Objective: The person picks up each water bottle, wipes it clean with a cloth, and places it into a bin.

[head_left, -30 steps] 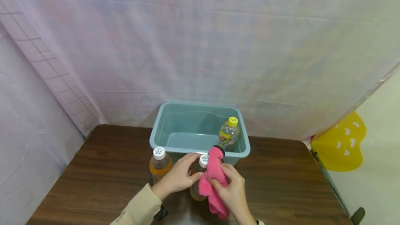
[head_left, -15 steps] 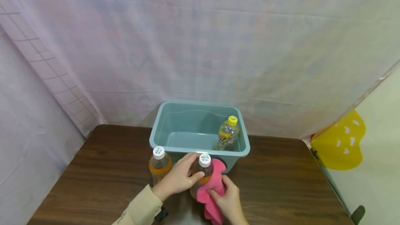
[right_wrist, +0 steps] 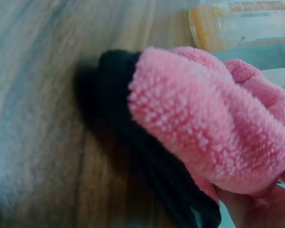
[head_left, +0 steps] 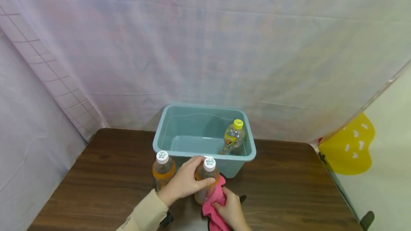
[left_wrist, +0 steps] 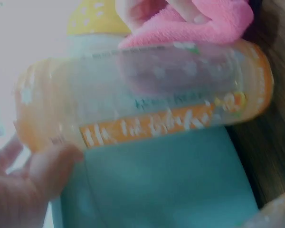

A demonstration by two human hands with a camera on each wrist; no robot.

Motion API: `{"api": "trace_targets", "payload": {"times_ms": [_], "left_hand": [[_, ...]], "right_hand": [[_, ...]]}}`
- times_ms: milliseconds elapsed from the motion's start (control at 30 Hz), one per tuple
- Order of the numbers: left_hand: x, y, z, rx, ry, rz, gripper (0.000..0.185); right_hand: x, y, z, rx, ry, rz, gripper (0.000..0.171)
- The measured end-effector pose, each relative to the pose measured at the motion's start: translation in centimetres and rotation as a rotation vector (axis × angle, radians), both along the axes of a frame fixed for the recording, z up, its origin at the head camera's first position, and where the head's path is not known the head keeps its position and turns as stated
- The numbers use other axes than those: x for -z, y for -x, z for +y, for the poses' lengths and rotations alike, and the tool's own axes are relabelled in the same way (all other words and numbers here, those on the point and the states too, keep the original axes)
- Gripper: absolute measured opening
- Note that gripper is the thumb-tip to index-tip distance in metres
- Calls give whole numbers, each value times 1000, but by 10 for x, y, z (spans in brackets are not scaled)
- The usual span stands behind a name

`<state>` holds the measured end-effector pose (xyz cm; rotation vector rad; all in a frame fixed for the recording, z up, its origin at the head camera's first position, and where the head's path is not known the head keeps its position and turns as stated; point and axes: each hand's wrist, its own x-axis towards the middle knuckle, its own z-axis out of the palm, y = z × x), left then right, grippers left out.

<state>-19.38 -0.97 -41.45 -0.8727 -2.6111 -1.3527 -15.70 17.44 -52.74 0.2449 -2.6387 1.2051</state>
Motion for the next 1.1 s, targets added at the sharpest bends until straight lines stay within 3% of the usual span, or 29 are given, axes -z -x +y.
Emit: {"api": "trace_targets", "payload": {"times_ms": [133, 233, 500, 733, 967, 1100], "left_hand": [[-1, -4, 9, -115, 25, -12, 50], [1, -5, 13, -144, 33, -6, 48], [4, -4, 5, 11, -124, -124, 44], [4, -3, -1, -20, -101, 16, 33], [-1, 0, -7, 29, -22, 87, 36], [-4, 0, -9, 46, 3, 101, 39]], "right_hand": [[1, -2, 0, 6, 15, 24, 31], [1, -6, 2, 14, 49, 47, 30], [-19, -20, 11, 42, 185, 70, 31], [-45, -22, 17, -1, 280, 159, 38], [-75, -16, 18, -108, 236, 383, 41], [-104, -16, 9, -156, 202, 429, 41]]}}
